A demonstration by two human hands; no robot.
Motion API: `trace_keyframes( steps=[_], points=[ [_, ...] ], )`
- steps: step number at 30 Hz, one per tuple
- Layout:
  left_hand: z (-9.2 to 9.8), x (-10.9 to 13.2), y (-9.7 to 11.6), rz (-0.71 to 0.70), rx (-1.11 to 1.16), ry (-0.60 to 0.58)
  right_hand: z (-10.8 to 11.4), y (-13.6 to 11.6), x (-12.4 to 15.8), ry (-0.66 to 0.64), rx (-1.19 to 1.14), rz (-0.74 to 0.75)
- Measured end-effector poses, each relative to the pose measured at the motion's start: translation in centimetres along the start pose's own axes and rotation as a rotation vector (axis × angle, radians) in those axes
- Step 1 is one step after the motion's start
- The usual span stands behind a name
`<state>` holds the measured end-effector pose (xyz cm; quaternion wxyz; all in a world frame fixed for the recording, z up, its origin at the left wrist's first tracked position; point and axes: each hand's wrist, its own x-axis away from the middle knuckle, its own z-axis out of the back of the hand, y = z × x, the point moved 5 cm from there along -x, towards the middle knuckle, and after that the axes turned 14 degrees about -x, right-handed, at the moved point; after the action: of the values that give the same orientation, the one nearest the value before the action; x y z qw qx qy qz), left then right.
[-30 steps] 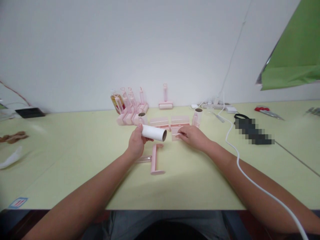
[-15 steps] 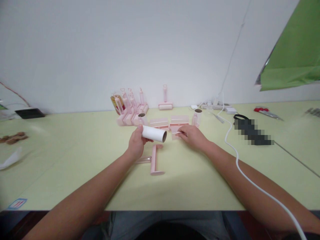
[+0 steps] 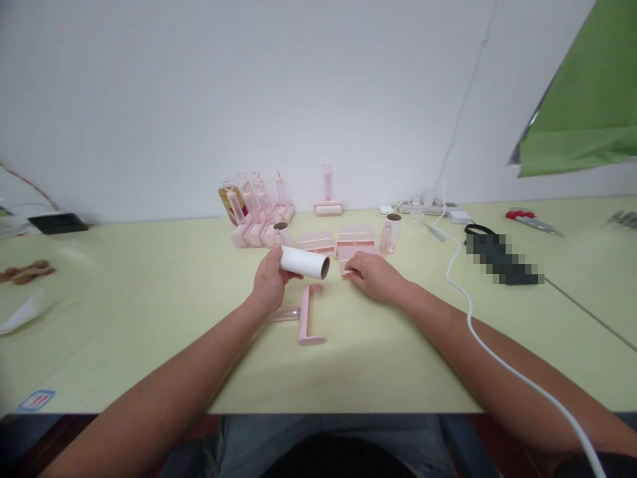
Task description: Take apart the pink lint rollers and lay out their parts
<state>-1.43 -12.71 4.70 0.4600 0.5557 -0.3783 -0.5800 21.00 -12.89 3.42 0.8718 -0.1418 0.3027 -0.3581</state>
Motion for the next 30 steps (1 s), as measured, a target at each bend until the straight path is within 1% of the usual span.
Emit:
trace_keyframes(
  steps=[3,9,16,20,30],
  points=[
    [0.0,0.0,0.0,-0.005,0.000,0.003,-0.4,-0.8,0.1,-0.071,0.063,-0.044],
    [0.0,0.1,0.3,-0.011,-0.028,0.006,-1.0,-2.1,0.2,-0.157,0.185,-0.112],
    [-0.1,0.2,0.2,-0.027,-0.018,-0.023,-1.8,-1.6,0.6,-0.195,0.210,-0.232],
    [-0.2,0.3,0.5,-0.025,-0.027,-0.037,-2.0,-1.6,0.7,-0.206,0.210,-0.226],
    [-0.3,0.4,0.8,-0.027,-0.033,-0.052,-2.2,-2.8,0.7,-0.214,0.188,-0.123]
  ],
)
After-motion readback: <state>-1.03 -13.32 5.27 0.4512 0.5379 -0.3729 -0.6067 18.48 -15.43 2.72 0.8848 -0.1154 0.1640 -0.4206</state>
